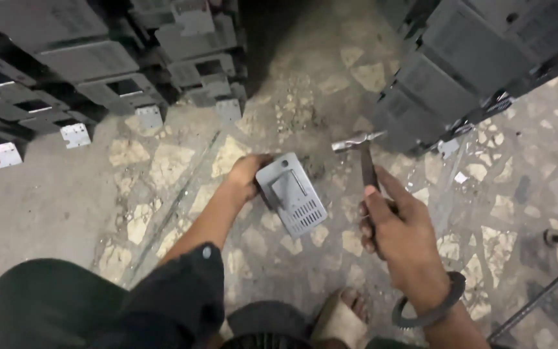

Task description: The person repeatedly picks up small gray metal parts from a stack and strikes them with a hammer while holding them in the other hand. The person then places the parts back on the stack or on the floor and repeats the process.

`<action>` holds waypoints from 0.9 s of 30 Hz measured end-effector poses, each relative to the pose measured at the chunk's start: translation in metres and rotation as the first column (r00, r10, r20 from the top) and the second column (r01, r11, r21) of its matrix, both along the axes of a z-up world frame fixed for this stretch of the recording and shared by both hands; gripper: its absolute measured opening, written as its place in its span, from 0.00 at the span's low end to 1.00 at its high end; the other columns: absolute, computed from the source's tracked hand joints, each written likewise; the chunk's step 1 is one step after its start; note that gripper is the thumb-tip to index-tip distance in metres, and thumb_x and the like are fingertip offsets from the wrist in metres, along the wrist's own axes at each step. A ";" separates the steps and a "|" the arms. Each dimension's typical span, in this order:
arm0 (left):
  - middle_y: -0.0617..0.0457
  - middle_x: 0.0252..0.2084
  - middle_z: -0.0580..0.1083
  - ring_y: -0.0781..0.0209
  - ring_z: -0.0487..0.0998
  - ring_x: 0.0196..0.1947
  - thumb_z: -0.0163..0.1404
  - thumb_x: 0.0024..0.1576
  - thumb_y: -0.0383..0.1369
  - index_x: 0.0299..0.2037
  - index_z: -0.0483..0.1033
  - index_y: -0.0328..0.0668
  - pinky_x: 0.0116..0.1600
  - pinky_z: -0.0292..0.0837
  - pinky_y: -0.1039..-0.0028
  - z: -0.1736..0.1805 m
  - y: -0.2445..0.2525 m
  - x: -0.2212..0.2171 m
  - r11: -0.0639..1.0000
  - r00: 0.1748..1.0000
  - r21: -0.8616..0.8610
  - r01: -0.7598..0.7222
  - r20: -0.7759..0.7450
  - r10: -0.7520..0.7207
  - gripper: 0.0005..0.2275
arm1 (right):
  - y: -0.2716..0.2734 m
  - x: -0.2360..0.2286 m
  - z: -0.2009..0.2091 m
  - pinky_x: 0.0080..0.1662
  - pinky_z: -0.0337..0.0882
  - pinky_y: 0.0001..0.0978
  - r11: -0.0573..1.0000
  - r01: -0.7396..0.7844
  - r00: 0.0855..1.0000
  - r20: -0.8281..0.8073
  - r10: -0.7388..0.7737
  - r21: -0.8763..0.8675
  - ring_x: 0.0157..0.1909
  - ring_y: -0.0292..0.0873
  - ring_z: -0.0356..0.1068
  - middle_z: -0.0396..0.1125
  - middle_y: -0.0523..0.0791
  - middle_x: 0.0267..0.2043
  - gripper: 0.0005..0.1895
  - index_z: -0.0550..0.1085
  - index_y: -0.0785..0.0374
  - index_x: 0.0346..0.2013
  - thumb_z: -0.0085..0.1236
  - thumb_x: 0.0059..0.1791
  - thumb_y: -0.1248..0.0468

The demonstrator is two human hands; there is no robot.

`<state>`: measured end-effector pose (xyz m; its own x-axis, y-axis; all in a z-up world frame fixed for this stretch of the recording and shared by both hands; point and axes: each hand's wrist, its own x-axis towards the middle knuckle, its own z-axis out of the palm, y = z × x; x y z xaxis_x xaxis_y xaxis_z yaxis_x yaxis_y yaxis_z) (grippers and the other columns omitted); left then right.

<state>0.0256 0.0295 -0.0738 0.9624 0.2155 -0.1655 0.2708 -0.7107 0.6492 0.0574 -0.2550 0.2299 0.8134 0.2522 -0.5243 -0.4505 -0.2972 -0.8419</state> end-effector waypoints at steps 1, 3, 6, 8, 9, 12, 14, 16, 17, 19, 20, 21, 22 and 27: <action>0.45 0.45 0.78 0.53 0.76 0.42 0.45 0.61 0.32 0.46 0.77 0.33 0.51 0.71 0.66 0.027 -0.007 -0.002 0.576 0.893 -0.725 -0.378 -0.122 0.434 0.11 | 0.003 0.001 0.002 0.20 0.56 0.30 1.000 -0.002 1.000 0.006 0.002 0.030 0.20 0.38 0.57 0.64 0.47 0.26 0.28 0.68 0.60 0.70 0.49 0.53 0.65; 0.37 0.51 0.74 0.49 0.73 0.47 0.44 0.65 0.32 0.50 0.72 0.26 0.56 0.70 0.64 0.082 -0.021 -0.009 -0.341 0.665 -0.864 -0.370 -0.502 0.553 0.13 | 0.006 0.000 0.002 0.19 0.56 0.31 0.998 -0.017 1.000 0.013 0.016 0.058 0.20 0.39 0.56 0.64 0.49 0.27 0.27 0.68 0.63 0.69 0.48 0.53 0.67; 0.40 0.64 0.71 0.48 0.72 0.60 0.43 0.58 0.53 0.62 0.69 0.32 0.65 0.65 0.62 0.131 -0.036 -0.015 -0.380 0.684 -0.875 -0.302 -0.476 0.552 0.31 | 0.011 -0.002 -0.012 0.19 0.57 0.29 0.994 -0.078 0.995 0.061 0.073 0.073 0.20 0.38 0.58 0.65 0.48 0.28 0.27 0.69 0.61 0.68 0.49 0.53 0.67; 0.31 0.55 0.71 0.40 0.76 0.56 0.64 0.53 0.37 0.65 0.62 0.22 0.56 0.73 0.50 0.115 -0.047 -0.013 0.024 0.585 -0.836 -0.548 -0.363 0.725 0.35 | 0.015 -0.006 -0.030 0.11 0.60 0.35 1.000 -0.029 0.995 0.093 0.029 0.004 0.15 0.46 0.60 0.62 0.54 0.23 0.26 0.65 0.67 0.67 0.51 0.53 0.67; 0.31 0.55 0.71 0.40 0.76 0.56 0.64 0.53 0.37 0.65 0.62 0.22 0.56 0.73 0.50 0.109 -0.048 -0.012 0.027 0.589 -0.839 -0.544 -0.359 0.724 0.35 | 0.016 -0.008 -0.030 0.11 0.60 0.35 1.000 -0.027 0.995 0.099 0.026 0.005 0.15 0.46 0.60 0.62 0.54 0.23 0.26 0.65 0.67 0.67 0.51 0.53 0.67; 0.36 0.56 0.74 0.43 0.78 0.56 0.62 0.55 0.39 0.64 0.66 0.33 0.54 0.77 0.53 0.090 -0.052 -0.010 0.033 0.491 -0.761 -0.648 -0.383 0.783 0.29 | 0.013 -0.015 -0.036 0.12 0.61 0.34 0.999 -0.045 0.997 0.069 0.046 -0.005 0.16 0.44 0.60 0.63 0.54 0.23 0.26 0.66 0.69 0.67 0.51 0.53 0.67; 0.36 0.59 0.72 0.41 0.72 0.63 0.57 0.58 0.49 0.63 0.67 0.34 0.59 0.74 0.53 0.078 -0.048 -0.011 0.117 0.494 -0.677 -0.726 -0.396 0.774 0.30 | 0.011 -0.018 -0.043 0.12 0.62 0.35 0.999 -0.050 0.995 0.088 0.052 -0.015 0.15 0.45 0.60 0.62 0.53 0.23 0.27 0.65 0.69 0.67 0.52 0.53 0.67; 0.39 0.59 0.73 0.43 0.73 0.62 0.58 0.57 0.49 0.63 0.68 0.37 0.58 0.75 0.54 0.089 -0.058 -0.012 0.158 0.522 -0.651 -0.742 -0.414 0.746 0.30 | 0.012 -0.021 -0.052 0.12 0.62 0.35 0.998 -0.050 0.991 0.120 0.053 -0.029 0.16 0.45 0.61 0.62 0.53 0.23 0.27 0.64 0.69 0.67 0.51 0.53 0.66; 0.43 0.59 0.74 0.46 0.74 0.62 0.59 0.55 0.50 0.64 0.70 0.41 0.58 0.76 0.55 0.095 -0.064 -0.011 0.199 0.549 -0.628 -0.752 -0.431 0.716 0.30 | 0.012 -0.021 -0.056 0.12 0.62 0.35 0.998 -0.048 0.986 0.155 0.055 -0.045 0.16 0.45 0.61 0.62 0.53 0.23 0.26 0.64 0.69 0.67 0.51 0.54 0.66; 0.39 0.61 0.72 0.41 0.72 0.63 0.60 0.56 0.44 0.66 0.66 0.37 0.59 0.74 0.51 0.104 -0.079 -0.018 0.119 0.559 -0.708 -0.696 -0.430 0.709 0.31 | 0.011 -0.022 -0.077 0.13 0.63 0.34 1.000 0.007 0.991 0.137 -0.004 -0.016 0.17 0.44 0.61 0.63 0.52 0.24 0.27 0.63 0.69 0.68 0.50 0.55 0.65; 0.36 0.63 0.71 0.37 0.71 0.64 0.60 0.57 0.39 0.68 0.63 0.34 0.59 0.73 0.46 0.109 -0.086 -0.021 0.037 0.567 -0.775 -0.631 -0.428 0.704 0.31 | 0.010 -0.023 -0.087 0.13 0.64 0.33 0.998 0.061 0.992 0.114 -0.062 0.013 0.18 0.44 0.62 0.63 0.52 0.25 0.27 0.62 0.68 0.69 0.49 0.55 0.64; 0.36 0.63 0.71 0.37 0.71 0.64 0.60 0.57 0.39 0.68 0.63 0.34 0.59 0.73 0.46 0.108 -0.086 -0.022 0.040 0.571 -0.776 -0.629 -0.427 0.701 0.31 | 0.012 -0.025 -0.093 0.13 0.64 0.33 0.998 0.065 0.991 0.116 -0.066 0.013 0.18 0.44 0.62 0.63 0.52 0.25 0.27 0.62 0.68 0.69 0.49 0.55 0.64; 0.36 0.60 0.72 0.38 0.73 0.61 0.61 0.56 0.39 0.67 0.64 0.33 0.57 0.73 0.48 0.107 -0.086 -0.023 0.001 0.550 -0.781 -0.624 -0.439 0.711 0.31 | 0.013 -0.027 -0.098 0.13 0.64 0.33 0.997 0.074 0.989 0.131 -0.072 -0.006 0.18 0.43 0.63 0.63 0.51 0.25 0.26 0.63 0.67 0.69 0.49 0.55 0.65; 0.36 0.53 0.75 0.39 0.78 0.55 0.63 0.54 0.40 0.62 0.69 0.35 0.53 0.75 0.50 0.089 -0.087 -0.024 -0.052 0.505 -0.787 -0.615 -0.444 0.741 0.29 | 0.020 -0.029 -0.128 0.14 0.66 0.28 0.989 0.143 0.985 0.097 -0.144 0.027 0.18 0.40 0.63 0.63 0.48 0.24 0.24 0.65 0.63 0.68 0.49 0.56 0.63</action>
